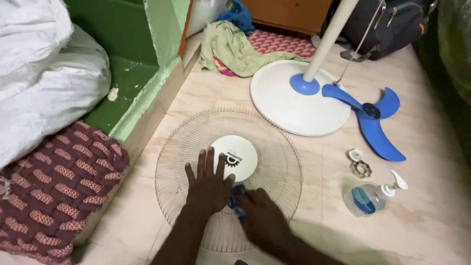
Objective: The person cleans a fan grill on the floor by applying liquid from a bottle onto a cloth and wiping the grill and its central logo.
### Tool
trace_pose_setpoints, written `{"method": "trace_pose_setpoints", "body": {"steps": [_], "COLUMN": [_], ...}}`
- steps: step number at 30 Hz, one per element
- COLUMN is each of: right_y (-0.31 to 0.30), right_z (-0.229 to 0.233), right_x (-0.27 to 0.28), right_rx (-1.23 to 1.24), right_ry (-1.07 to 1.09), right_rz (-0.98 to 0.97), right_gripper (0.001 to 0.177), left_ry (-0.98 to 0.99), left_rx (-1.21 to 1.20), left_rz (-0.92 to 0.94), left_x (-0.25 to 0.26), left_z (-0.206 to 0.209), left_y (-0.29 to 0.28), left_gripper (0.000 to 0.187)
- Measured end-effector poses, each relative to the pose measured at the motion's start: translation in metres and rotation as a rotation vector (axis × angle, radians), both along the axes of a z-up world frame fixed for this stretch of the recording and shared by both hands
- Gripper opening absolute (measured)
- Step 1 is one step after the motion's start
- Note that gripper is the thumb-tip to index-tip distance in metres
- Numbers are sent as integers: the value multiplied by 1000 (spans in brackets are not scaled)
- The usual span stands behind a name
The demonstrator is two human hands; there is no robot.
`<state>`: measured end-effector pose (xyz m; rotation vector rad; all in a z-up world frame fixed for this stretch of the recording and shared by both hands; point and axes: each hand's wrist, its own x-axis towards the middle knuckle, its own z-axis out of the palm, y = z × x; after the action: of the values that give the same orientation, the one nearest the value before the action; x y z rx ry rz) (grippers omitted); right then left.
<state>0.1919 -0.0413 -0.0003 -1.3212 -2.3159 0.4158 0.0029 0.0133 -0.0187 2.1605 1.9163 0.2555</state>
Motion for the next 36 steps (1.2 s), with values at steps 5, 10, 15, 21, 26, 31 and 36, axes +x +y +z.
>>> {"method": "trace_pose_setpoints", "body": {"steps": [5, 10, 15, 21, 26, 31, 36], "right_y": [59, 32, 42, 28, -23, 36, 2], "right_z": [19, -10, 20, 15, 16, 39, 26], "right_x": [24, -25, 8, -6, -8, -25, -24], "right_rx": [-26, 120, 20, 52, 126, 124, 21], "right_ry": [0, -4, 86, 12, 83, 146, 60], "right_rz": [-229, -282, -215, -309, -113, -188, -249], "right_gripper": [29, 18, 40, 18, 43, 46, 33], "left_ry": [-16, -61, -67, -112, -129, -124, -65], "left_rx": [61, 130, 209, 224, 230, 238, 179], "left_rz": [28, 10, 41, 45, 60, 55, 33], "left_x": [7, 6, 14, 15, 13, 18, 15], "left_z": [-5, -8, -16, -14, -14, -4, -4], "left_y": [-10, -5, -11, -11, -9, -14, -19], "left_gripper": [72, 74, 70, 71, 70, 71, 79]}}
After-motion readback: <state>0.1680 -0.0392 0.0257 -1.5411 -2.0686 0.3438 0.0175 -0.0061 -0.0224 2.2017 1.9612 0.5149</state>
